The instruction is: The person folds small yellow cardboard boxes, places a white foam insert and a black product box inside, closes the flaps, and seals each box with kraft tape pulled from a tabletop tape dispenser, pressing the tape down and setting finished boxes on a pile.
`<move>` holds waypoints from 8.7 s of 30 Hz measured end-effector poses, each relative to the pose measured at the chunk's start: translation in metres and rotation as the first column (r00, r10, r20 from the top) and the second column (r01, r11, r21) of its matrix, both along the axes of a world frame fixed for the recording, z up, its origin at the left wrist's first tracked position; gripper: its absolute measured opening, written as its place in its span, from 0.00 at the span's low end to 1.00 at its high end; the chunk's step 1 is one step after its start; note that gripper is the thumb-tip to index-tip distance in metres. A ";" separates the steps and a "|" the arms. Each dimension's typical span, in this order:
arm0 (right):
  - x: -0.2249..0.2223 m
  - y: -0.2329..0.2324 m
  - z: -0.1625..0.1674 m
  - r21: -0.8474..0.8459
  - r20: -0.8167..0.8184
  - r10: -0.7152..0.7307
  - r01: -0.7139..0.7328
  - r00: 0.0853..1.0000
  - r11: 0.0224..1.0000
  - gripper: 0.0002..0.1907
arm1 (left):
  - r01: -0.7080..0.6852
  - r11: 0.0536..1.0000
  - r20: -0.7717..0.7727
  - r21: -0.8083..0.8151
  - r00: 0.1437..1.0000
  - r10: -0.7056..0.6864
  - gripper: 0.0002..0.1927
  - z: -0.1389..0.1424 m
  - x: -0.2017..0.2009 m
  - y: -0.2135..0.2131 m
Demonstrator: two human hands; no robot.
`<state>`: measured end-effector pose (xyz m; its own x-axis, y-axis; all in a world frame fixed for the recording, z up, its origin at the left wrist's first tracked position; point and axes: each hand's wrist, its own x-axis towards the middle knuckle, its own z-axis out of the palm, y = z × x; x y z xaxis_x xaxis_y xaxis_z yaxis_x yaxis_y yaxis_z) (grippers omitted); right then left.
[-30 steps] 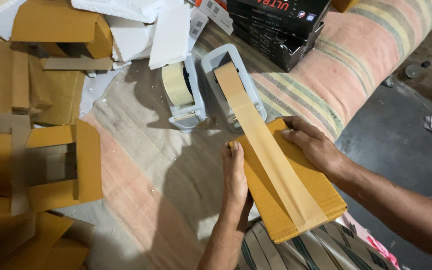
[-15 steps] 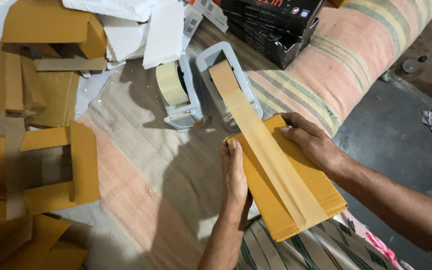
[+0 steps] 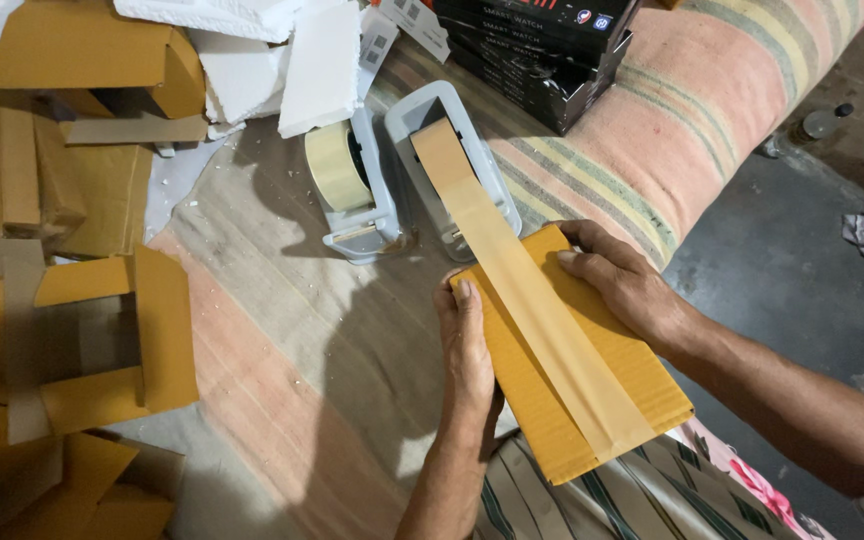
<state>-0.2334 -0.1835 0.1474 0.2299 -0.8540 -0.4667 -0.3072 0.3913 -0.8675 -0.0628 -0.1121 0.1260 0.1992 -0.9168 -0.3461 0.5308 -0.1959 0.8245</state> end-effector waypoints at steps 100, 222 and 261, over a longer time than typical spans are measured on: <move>-0.012 0.114 -0.122 -0.590 -0.775 -0.019 -0.712 0.632 0.379 0.57 | 0.065 0.913 0.331 -0.403 0.940 0.079 0.24 -0.111 0.015 -0.002; 0.041 -0.016 -0.014 0.017 0.077 -0.066 0.065 0.995 0.998 0.46 | -0.064 0.997 0.362 0.037 0.931 0.046 0.26 -0.005 0.018 -0.027; 0.025 -0.007 -0.035 0.131 -0.249 0.094 -0.063 0.964 0.989 0.53 | 0.245 0.925 -0.053 0.292 0.969 -0.240 0.29 -0.042 0.042 -0.074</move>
